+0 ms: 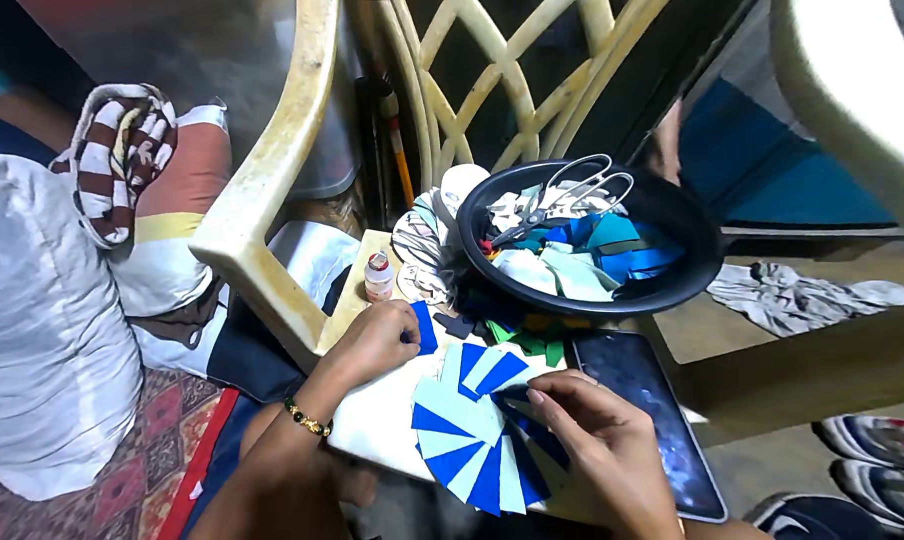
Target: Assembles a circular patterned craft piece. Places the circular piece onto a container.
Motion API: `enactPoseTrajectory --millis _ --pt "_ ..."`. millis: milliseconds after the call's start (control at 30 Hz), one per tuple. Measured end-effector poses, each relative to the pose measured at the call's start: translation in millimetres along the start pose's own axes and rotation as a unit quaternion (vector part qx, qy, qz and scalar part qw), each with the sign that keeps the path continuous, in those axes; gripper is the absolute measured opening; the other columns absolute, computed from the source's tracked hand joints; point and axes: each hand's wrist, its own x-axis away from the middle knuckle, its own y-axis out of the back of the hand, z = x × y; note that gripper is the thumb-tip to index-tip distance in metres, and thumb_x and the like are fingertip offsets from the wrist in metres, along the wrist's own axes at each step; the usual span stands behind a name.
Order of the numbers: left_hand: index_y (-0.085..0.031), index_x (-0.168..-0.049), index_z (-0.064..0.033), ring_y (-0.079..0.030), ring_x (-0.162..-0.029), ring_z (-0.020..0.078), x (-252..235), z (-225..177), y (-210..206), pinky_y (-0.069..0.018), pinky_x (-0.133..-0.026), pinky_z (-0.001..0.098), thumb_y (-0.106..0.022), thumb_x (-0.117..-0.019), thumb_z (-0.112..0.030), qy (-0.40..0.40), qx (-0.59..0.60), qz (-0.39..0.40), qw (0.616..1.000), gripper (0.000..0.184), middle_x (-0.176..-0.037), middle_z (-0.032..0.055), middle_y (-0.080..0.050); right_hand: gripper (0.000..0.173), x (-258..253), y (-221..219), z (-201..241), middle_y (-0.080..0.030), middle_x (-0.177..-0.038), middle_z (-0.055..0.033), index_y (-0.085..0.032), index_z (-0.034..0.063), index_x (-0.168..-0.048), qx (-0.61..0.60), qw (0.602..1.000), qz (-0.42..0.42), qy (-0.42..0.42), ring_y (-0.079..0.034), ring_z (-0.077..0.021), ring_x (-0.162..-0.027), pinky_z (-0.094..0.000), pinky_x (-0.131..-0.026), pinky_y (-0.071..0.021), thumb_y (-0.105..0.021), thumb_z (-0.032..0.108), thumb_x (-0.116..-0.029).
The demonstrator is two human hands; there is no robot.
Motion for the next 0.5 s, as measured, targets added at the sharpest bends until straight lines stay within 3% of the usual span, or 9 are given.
enactPoseTrajectory --millis 500 --pt "-0.074 -0.091 0.0025 -0.062 -0.105 0.0185 -7.4 1.4 4.6 -0.0505 -0.092 0.0335 -0.065 -0.0949 -0.008 0.029 0.022 0.024 0.999 0.014 -0.122 0.0147 -0.064 0.014 -0.1 -3.0 -1.5 -0.07 -0.091 -0.0002 -0.075 0.002 -0.092 0.022 1.0 0.005 0.009 -0.064 0.0042 -0.078 -0.0107 -0.07 -0.0548 -0.063 0.009 -0.0894"
